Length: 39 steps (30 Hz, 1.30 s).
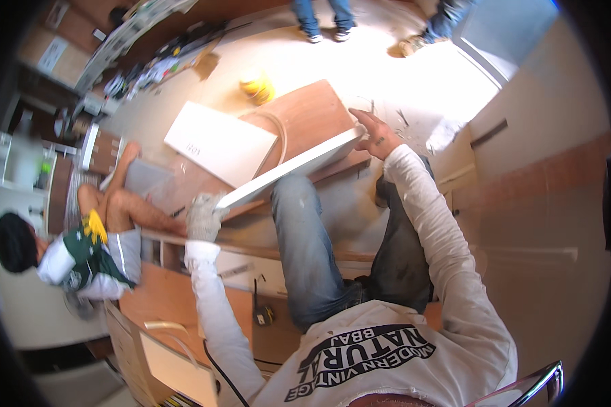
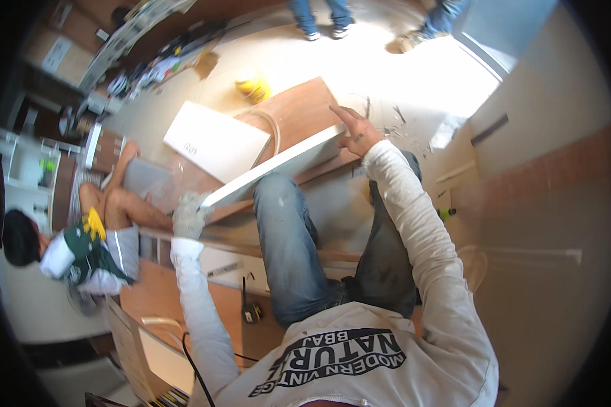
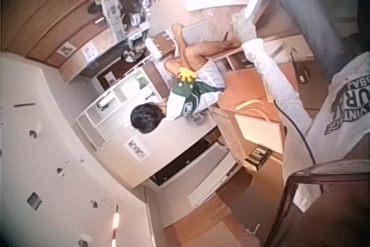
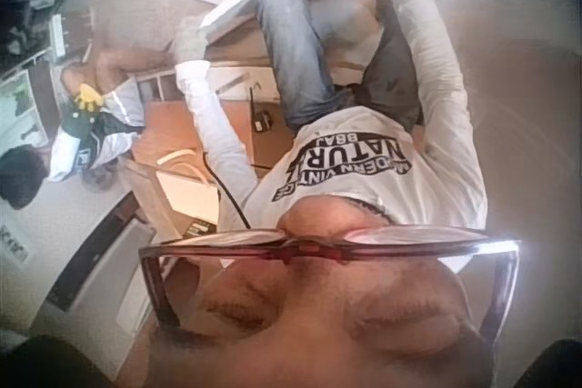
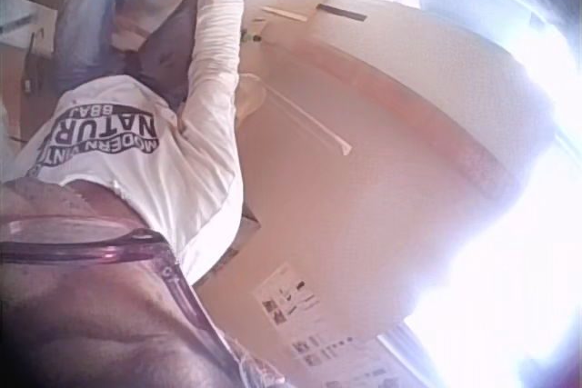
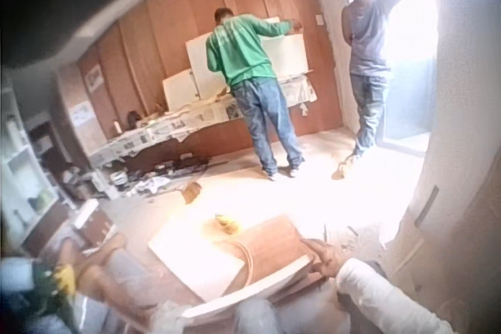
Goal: The person sits on the floor and applies a thin strip of edge banding to the edge of a white rectangular board. They use a small tool to press the strip into place and smooth it down. The person then picks up a larger white board and places it against a wall.
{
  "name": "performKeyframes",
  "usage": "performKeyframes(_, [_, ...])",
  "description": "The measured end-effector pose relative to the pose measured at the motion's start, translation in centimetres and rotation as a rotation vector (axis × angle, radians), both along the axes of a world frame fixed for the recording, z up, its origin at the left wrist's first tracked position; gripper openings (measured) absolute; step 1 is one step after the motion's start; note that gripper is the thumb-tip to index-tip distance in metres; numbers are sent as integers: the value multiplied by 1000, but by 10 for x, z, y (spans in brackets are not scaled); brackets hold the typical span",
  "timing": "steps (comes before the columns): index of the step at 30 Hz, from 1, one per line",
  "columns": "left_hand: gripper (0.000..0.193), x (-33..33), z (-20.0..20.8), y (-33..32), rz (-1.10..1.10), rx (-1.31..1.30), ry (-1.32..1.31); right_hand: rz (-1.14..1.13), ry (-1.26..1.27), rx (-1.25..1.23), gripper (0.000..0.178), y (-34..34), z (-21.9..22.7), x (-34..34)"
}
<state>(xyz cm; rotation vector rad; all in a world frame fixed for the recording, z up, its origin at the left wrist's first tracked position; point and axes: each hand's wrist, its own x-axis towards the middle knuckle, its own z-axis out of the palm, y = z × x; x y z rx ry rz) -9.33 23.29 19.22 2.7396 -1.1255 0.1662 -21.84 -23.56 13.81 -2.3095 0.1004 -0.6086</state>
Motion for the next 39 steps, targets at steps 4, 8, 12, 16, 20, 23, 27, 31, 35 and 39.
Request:
performKeyframes(4, [39, 1, -2, 2, -20, 32, -2, -131, 296, 323, 40, -32, -6, -9])
performKeyframes(8, [36, 4, 2, -1, -83, 102, 7, -36, 184, 358, 38, -32, -11, -12])
performKeyframes(12, [36, 9, 1, -1, -39, 123, 59, 16, 107, 269, 40, -28, -15, -5])
performKeyframes(16, [35, 12, -5, 4, -46, 160, 59, -67, 282, 208, 43, -21, -5, -3])
performKeyframes(20, [34, 19, -8, 3, -102, 126, 25, -244, 219, 247, 36, -3, -31, -8])
performKeyframes(23, [34, 46, -42, 56, -57, -46, 171, -226, 222, 223, 33, 3, -17, -10])
performKeyframes(27, [33, 20, -20, 12, -48, 72, 73, -239, 203, 198, 31, -6, -21, -17])
performKeyframes(31, [32, 3, -5, -3, -80, 80, -6, -289, 247, 326, 25, -10, -13, -15])
performKeyframes(35, [34, 20, -18, 8, -31, 35, 110, -388, 202, 337, 19, -12, -11, -15])
performKeyframes(39, [33, 23, -16, 2, 5, 60, 115, -230, 477, 144, 17, 9, -12, -33])
